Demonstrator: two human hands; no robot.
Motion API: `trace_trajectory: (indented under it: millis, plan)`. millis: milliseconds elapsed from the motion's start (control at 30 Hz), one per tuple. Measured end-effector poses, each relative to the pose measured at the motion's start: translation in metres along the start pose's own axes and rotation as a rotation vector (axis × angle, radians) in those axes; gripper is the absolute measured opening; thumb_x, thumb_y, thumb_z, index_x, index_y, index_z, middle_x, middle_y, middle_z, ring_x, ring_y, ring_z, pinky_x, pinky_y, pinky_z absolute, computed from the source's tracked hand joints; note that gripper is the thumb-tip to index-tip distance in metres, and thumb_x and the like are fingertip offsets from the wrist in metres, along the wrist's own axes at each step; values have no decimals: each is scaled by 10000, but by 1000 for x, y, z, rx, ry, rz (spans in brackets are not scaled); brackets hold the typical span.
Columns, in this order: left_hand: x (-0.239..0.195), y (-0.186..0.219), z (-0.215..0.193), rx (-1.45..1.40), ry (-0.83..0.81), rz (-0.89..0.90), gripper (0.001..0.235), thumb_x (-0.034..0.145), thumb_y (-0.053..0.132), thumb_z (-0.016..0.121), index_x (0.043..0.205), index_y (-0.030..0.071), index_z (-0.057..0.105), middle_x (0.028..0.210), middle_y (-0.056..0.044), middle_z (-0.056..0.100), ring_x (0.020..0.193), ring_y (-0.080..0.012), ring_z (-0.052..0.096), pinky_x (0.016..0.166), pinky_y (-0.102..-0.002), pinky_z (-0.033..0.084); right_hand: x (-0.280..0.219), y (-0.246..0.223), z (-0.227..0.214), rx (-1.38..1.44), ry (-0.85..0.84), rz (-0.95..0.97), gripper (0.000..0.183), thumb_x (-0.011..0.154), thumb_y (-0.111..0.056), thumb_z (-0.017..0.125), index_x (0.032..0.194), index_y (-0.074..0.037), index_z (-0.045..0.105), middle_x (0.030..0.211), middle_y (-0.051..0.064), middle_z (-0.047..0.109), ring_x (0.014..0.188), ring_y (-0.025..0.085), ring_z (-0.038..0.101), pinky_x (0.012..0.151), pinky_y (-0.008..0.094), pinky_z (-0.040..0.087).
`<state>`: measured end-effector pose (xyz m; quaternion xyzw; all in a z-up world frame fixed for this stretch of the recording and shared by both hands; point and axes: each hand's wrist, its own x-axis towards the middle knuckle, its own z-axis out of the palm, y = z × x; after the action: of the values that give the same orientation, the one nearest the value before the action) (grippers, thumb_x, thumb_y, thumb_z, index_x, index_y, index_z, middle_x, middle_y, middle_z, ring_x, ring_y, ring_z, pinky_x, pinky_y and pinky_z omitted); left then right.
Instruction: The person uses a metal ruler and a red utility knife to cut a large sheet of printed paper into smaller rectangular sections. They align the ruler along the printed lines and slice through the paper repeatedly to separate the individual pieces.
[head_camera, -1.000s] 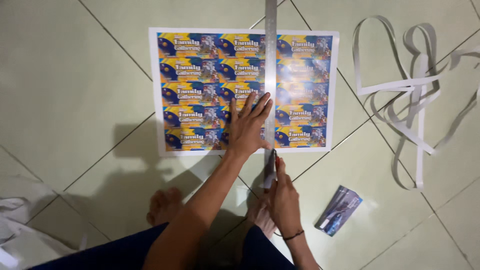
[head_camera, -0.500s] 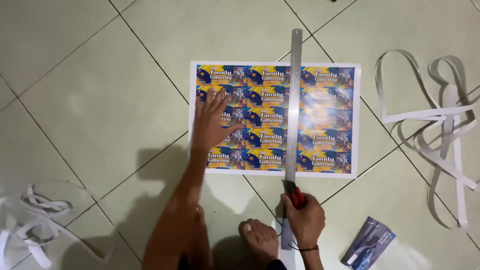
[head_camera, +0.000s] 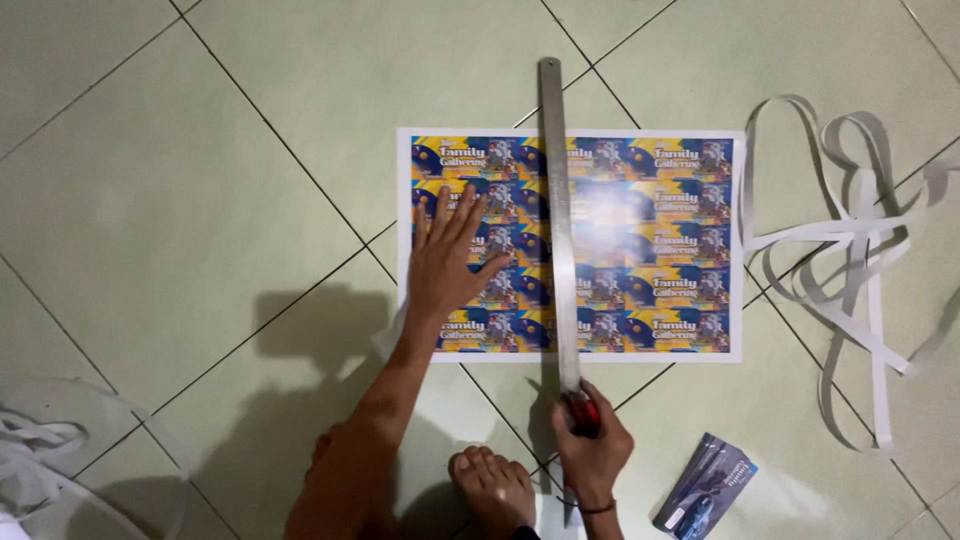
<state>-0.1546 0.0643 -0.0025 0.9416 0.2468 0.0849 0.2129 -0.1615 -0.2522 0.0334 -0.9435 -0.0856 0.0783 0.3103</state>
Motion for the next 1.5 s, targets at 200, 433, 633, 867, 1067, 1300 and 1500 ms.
trace_trajectory:
  millis: [200,433,633,867,1067,1300,1500]
  plan:
    - [2,-7,-6,7,17,25,686,1092,534,428,1646,148,312,1722,-50,264,1610,-323,153,1305,-574,83,-26,-64,32,-28,59,-146,451,737,-243,848,1166,-155,741,1011,-10,782,798,116,721,767,257,575]
    - [16,-15,1,-225,81,-52,616,1092,385,461,1612,74,351,1678,-109,366,1593,-301,243,1315,-508,133,-30,-80,43,-159,68,-210,454,782,-352,857,1167,-164,705,1057,-20,711,931,142,695,723,276,546]
    - [43,-40,1,-150,62,116,636,1094,407,481,1625,83,351,1702,-78,322,1602,-268,224,1321,-508,94,-35,-77,50,-193,119,-360,227,863,-275,784,1060,-182,722,1041,-39,718,910,144,710,708,268,539]
    - [38,-34,-2,64,-37,194,783,1066,623,439,1665,147,272,1737,-28,220,1613,-269,153,1302,-569,74,-30,-65,47,-186,0,-185,438,738,-381,870,1111,-197,734,1025,-64,719,925,139,712,769,295,553]
    - [41,-34,-3,58,-15,208,786,1060,596,483,1653,118,291,1730,-57,246,1609,-265,182,1303,-560,119,-19,-77,46,-170,-113,-39,377,692,-375,853,979,-182,702,891,-53,671,795,172,669,693,330,523]
    - [43,-35,-6,141,-79,270,900,1031,702,464,1680,146,182,1752,5,176,1617,-312,137,1284,-621,93,-27,-62,50,-128,-61,-15,355,676,-330,845,936,-156,678,859,-44,665,741,163,640,678,311,511]
    - [44,-33,-8,199,-95,286,950,1004,781,428,1691,189,145,1758,44,141,1615,-338,119,1264,-662,90,-28,-60,46,-97,-78,-100,377,695,-335,873,949,-152,662,863,-25,659,739,172,634,677,312,506]
